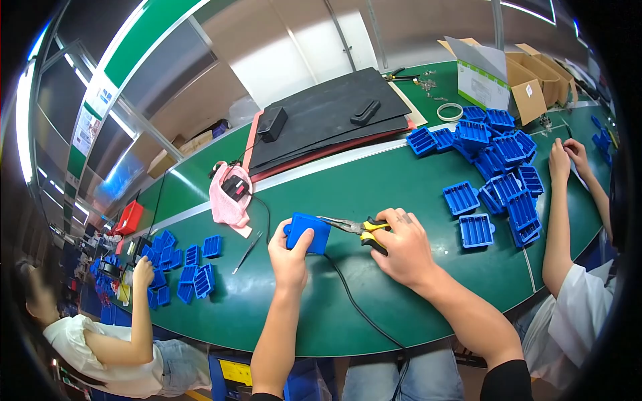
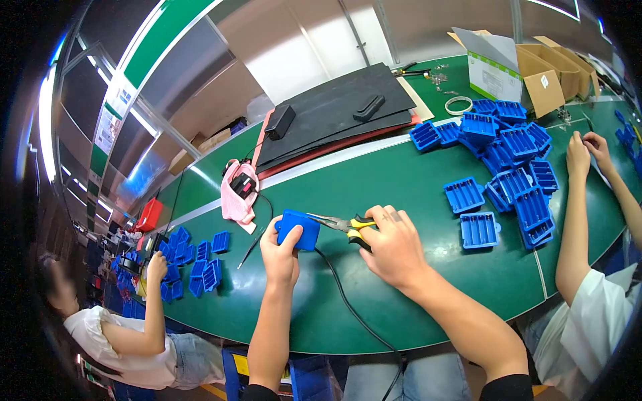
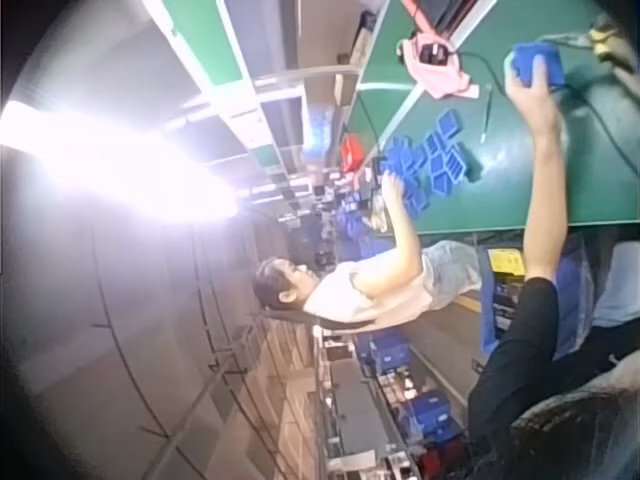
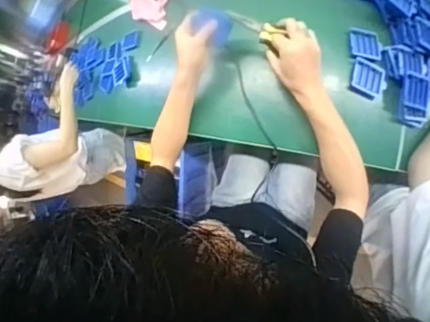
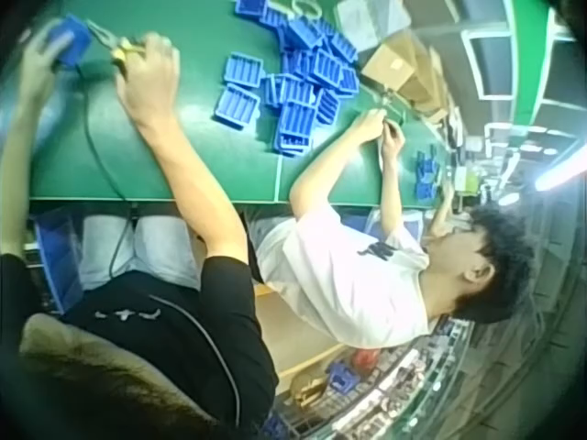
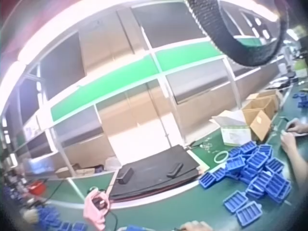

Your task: The worker is soldering wires and assembling components into blue plastic housings at a factory workstation.

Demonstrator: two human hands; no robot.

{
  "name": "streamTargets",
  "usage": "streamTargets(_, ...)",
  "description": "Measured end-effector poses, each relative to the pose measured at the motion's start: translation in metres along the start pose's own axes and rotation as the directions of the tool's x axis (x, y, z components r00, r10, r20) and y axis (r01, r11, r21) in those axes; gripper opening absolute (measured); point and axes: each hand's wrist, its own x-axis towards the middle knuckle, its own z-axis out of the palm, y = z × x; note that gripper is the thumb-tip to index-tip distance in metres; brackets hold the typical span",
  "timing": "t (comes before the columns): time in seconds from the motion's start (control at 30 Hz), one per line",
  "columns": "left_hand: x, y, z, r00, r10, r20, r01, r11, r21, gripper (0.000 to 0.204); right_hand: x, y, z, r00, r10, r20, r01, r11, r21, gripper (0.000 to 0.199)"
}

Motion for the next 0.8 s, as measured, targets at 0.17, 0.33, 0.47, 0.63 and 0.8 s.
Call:
streamTargets(0.17, -0.0022, 0.0017, 0.0038, 0.998, 0.049, 0.034, -0.051, 0.997, 0.065, 0.027, -0.0008, -0.0009, 0.001, 1.0, -0.005, 0.019, 0.005, 1.0, -0.015, 0.025)
streamTargets(0.33, -0.0018, 0.0005, 0.0035, 0.996, 0.069, 0.062, -0.075, 0.993, 0.089, 0.027, -0.0013, -0.0009, 0.0018, 0.999, -0.022, 0.027, 0.023, 0.999, -0.044, 0.025)
streamTargets(0.47, -0.003, 0.0031, 0.0055, 0.994, 0.071, 0.081, -0.079, 0.993, 0.087, 0.027, -0.0021, -0.0002, 0.0037, 0.999, -0.019, 0.029, 0.02, 0.999, -0.048, 0.024)
streamTargets(0.63, -0.0031, 0.003, 0.0063, 0.993, 0.08, 0.09, -0.09, 0.99, 0.11, 0.026, -0.0026, 0.0007, 0.0038, 0.999, -0.02, 0.036, 0.022, 0.998, -0.058, 0.024)
streamTargets(0.8, -0.0035, 0.0028, 0.0083, 0.995, 0.095, 0.041, -0.101, 0.977, 0.19, 0.023, -0.0018, -0.0016, 0.0026, 0.998, -0.017, 0.052, 0.022, 0.996, -0.092, 0.022)
